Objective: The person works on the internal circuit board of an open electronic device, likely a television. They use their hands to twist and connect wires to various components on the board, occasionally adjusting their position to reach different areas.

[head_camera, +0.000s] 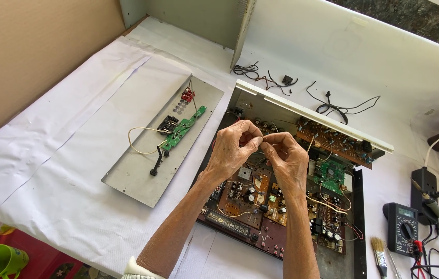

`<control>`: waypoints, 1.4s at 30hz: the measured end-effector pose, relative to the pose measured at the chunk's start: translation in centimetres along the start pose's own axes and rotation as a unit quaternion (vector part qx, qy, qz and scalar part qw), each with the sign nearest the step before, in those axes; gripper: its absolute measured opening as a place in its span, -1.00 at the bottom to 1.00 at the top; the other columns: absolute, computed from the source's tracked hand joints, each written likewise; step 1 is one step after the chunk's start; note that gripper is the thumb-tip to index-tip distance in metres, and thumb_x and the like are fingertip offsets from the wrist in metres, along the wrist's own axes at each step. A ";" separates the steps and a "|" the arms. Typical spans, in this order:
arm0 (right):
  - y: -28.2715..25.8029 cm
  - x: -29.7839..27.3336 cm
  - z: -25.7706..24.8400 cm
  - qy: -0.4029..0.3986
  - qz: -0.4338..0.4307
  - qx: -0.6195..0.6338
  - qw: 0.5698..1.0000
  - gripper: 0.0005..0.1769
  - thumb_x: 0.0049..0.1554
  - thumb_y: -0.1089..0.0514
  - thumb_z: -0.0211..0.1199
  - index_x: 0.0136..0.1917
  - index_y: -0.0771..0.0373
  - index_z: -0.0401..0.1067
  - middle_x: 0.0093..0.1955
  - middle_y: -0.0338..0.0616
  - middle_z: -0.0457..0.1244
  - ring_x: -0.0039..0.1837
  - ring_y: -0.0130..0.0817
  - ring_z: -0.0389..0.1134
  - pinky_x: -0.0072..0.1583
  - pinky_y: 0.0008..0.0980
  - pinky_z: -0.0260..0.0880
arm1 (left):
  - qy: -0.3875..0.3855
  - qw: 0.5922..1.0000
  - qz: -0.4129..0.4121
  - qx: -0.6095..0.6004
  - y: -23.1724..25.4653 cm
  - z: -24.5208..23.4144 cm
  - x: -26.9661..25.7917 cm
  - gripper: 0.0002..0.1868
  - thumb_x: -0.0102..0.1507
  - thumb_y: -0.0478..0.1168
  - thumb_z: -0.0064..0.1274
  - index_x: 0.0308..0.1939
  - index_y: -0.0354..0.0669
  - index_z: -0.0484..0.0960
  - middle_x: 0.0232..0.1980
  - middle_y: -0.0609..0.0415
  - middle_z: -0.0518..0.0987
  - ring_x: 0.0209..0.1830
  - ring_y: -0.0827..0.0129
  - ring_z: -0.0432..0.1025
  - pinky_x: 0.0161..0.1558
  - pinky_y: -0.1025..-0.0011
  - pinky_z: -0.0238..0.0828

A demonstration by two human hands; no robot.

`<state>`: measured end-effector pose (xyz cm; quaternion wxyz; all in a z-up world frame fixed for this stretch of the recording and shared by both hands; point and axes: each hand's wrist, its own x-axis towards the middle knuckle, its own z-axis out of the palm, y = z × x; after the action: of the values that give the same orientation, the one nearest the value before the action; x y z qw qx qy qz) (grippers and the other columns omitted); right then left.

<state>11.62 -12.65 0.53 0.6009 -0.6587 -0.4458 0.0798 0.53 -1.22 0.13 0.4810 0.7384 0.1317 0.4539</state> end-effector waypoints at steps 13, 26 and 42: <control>-1.4 -0.3 1.4 0.001 -0.014 0.042 0.999 -0.88 0.23 0.32 0.28 0.04 0.33 0.41 -0.19 -0.01 0.36 -0.20 -0.32 0.50 -0.28 -0.49 0.54 | 0.048 0.992 -0.118 -0.023 -1.1 0.4 0.2 -0.98 0.15 -0.24 0.18 -0.40 -0.04 0.67 -0.58 0.16 0.53 -0.60 0.56 0.34 -0.44 0.52 0.36; -0.3 -0.2 1.5 0.100 -0.214 -0.194 0.952 -0.85 0.16 0.30 0.45 -0.01 0.09 0.64 -0.14 -0.22 0.37 -0.19 -0.37 0.43 -0.17 -0.44 0.48 | 0.046 0.990 -0.136 -0.007 -0.5 0.2 0.0 -0.95 0.13 -0.23 0.18 -0.42 -0.08 0.67 -0.59 0.10 0.52 -0.60 0.46 0.39 -0.47 0.43 0.37; 0.9 0.2 1.6 0.112 -0.248 -0.216 0.938 -0.81 0.11 0.28 0.42 -0.04 -0.01 0.64 -0.16 -0.32 0.37 -0.27 -0.38 0.41 -0.21 -0.46 0.46 | 0.019 0.991 -0.120 0.051 -2.0 0.8 0.3 -0.96 0.13 -0.26 0.17 -0.44 -0.07 0.65 -0.59 0.07 0.51 -0.54 0.37 0.42 -0.41 0.42 0.39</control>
<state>11.20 -11.29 -0.61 0.4910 -0.6461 -0.5309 -0.2441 1.80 -0.45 -1.44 0.4914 0.7322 0.2515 0.3990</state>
